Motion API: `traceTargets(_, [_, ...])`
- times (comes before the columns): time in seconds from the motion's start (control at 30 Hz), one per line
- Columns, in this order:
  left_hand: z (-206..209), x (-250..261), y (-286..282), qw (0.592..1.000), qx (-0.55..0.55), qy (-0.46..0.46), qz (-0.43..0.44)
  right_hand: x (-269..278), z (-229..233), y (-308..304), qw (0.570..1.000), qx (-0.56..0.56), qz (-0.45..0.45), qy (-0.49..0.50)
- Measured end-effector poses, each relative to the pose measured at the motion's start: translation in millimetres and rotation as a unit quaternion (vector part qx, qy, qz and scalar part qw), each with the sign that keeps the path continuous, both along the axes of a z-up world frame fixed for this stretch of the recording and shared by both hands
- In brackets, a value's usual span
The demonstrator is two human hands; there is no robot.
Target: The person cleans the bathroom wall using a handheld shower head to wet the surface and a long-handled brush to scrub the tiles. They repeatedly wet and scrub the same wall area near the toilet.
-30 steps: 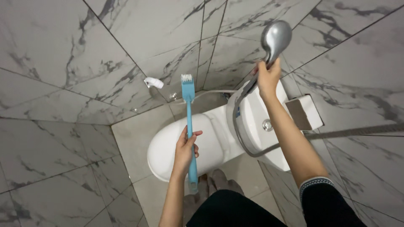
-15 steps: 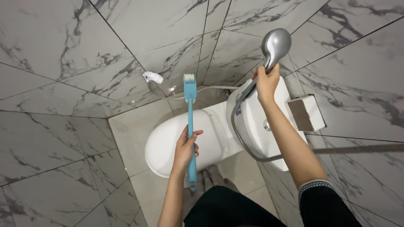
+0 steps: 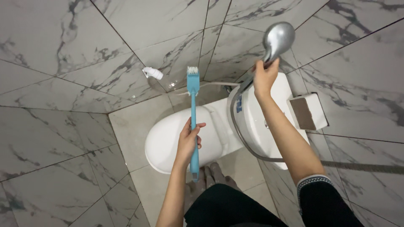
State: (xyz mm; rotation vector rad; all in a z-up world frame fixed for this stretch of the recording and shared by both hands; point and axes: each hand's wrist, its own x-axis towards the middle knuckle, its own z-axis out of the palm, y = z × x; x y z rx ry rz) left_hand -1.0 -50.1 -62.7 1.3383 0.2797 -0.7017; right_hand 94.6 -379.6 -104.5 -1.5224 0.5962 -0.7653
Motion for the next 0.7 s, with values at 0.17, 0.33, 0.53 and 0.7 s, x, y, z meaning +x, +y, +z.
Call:
traceTargets(0.17, [4.3,6.1,-5.5,1.000,-0.015,0.005,-0.002,-2.6,10.8,2.8,0.998,-0.003,0.055,0.024])
traceTargets(0.33, [13.7,13.7,-9.6,1.000,0.000,0.004,-0.002,-0.7,17.3,-3.9,0.999,-0.012,-0.032,0.030])
traceTargets(0.53, [-0.5,37.3,-35.3,0.995,-0.023,-0.086,-0.049,-9.8,17.9,-0.3,0.996,0.024,0.075,-0.032])
traceTargets(0.7, [-17.0,41.8,-96.7,0.979,0.081,-0.181,-0.056,-19.7,27.2,18.9,0.989,-0.015,0.142,-0.030])
